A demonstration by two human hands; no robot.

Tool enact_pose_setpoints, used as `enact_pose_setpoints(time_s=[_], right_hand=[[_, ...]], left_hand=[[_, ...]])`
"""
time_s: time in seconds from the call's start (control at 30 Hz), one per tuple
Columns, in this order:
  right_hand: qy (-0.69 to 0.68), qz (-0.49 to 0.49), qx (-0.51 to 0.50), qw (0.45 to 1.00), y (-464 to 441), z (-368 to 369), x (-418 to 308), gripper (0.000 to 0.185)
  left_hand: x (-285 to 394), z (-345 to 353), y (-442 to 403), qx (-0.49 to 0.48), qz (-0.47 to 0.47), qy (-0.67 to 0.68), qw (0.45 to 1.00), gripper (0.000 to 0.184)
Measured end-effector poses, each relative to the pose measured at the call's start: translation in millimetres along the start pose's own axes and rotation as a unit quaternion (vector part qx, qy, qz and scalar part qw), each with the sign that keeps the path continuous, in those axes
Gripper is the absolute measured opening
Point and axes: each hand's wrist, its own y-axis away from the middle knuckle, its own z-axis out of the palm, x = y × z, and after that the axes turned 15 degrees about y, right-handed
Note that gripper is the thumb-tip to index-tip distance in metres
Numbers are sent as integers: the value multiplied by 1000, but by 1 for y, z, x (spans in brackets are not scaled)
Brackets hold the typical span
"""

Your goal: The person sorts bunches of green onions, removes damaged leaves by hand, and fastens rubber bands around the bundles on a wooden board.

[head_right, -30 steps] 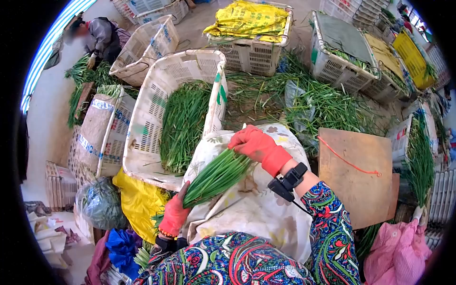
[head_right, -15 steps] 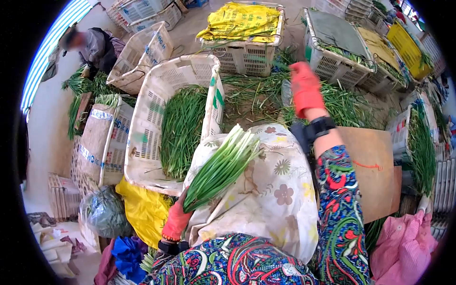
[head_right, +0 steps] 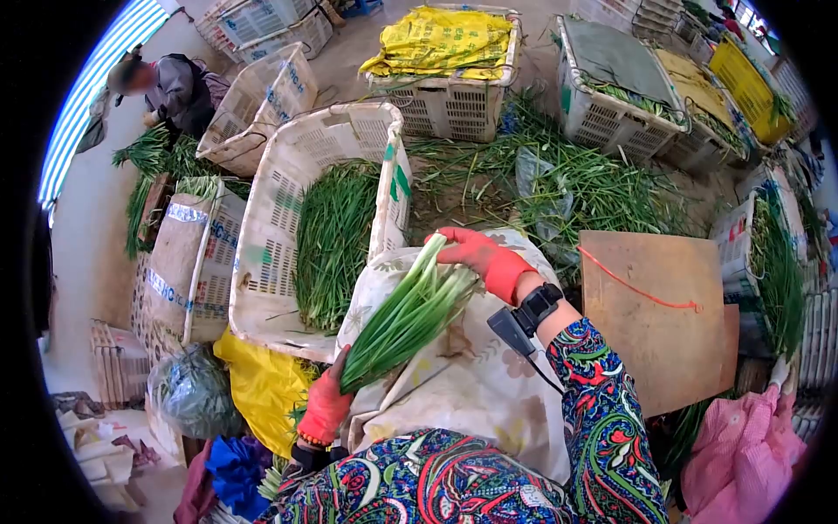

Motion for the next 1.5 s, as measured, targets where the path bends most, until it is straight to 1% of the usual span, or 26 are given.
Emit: enact_pose_setpoints(time_s=[0.1, 0.13, 0.23, 0.27, 0.3, 0.37, 0.4, 0.43, 0.5, 0.53, 0.6, 0.63, 0.67, 0.77, 0.8, 0.9, 0.93, 1.03, 1.07, 1.17, 1.2, 1.3, 1.33, 1.4, 1.43, 1.5], right_hand=[[78, -53, 16, 995, -13, -7, 12, 21], [91, 3, -8, 996, -14, -11, 12, 16], [153, -55, -42, 986, -6, -8, 1, 16], [178, -88, -28, 980, -8, -6, 5, 15], [272, -111, 1, 956, -5, -2, 2, 12], [449, -155, 58, 878, 2, 5, -6, 8], [478, -264, 48, 837, 0, 5, -4, 8], [560, -276, 41, 780, 0, 7, -2, 10], [707, -291, 24, 644, 5, 17, 3, 15], [766, -249, 37, 592, 3, 19, 9, 21], [661, -110, 92, 736, 0, 9, 21, 24], [596, -39, 117, 794, 2, 7, 15, 26], [397, 44, 73, 914, 9, -3, 4, 36], [194, 63, 15, 979, 3, -24, 23, 40], [176, 74, 24, 981, 12, -14, 1, 38], [181, 48, -40, 982, 5, -21, 18, 36], [195, 59, -40, 978, 6, -22, 16, 30], [217, 56, -66, 972, 4, -23, 20, 23], [327, 48, -112, 937, 3, -28, 16, 18], [457, 66, -100, 881, 18, -14, -8, 11], [599, -91, -73, 793, 10, -19, 16, 10], [542, -289, -30, 789, 13, 1, 12, 12], [485, -256, -2, 836, 17, 9, 1, 15], [280, -187, 26, 941, 23, 12, -29, 13], [169, -149, 38, 974, 23, 10, -40, 12], [136, -234, 95, 958, 17, -9, -58, 15]], left_hand=[[5, -2, -2, -11, -18, 20, 1000, 78], [6, -2, -3, -14, -22, 30, 999, 78], [-6, 5, -8, 0, 15, 115, 993, 74], [-7, 5, -8, 0, 20, 125, 992, 73], [-7, 5, -9, 0, 25, 134, 991, 72], [-6, 3, -8, -2, 25, 140, 990, 71], [-6, 2, -8, -4, 20, 136, 990, 71], [-6, 1, -9, -7, 15, 134, 991, 71], [-7, 1, -9, -10, 7, 94, 995, 73], [-7, 2, -9, -12, 3, 75, 997, 74], [-1, 0, -7, -10, 3, 21, 1000, 76], [1, 0, -5, -7, 2, -6, 1000, 78], [1, 1, -4, -10, -6, -21, 1000, 79], [3, 0, -4, -17, -8, -57, 998, 81], [5, -1, -4, -14, 0, -60, 998, 81], [3, -1, -4, -6, 24, -67, 997, 81], [1, 0, -3, -3, 30, -69, 997, 80], [3, -2, -3, -8, 24, -106, 994, 80], [3, -3, -4, -13, 24, -118, 993, 80], [6, -7, -8, -22, 29, -143, 989, 80], [9, -9, -9, -23, 31, -145, 989, 80], [14, -10, -10, -31, 30, -139, 989, 80], [14, -11, -11, -34, 30, -135, 990, 80], [14, -11, -12, -32, 16, -79, 996, 79], [14, -12, -11, -31, 8, -52, 998, 79], [13, -15, -12, -39, -11, 40, 998, 73]])
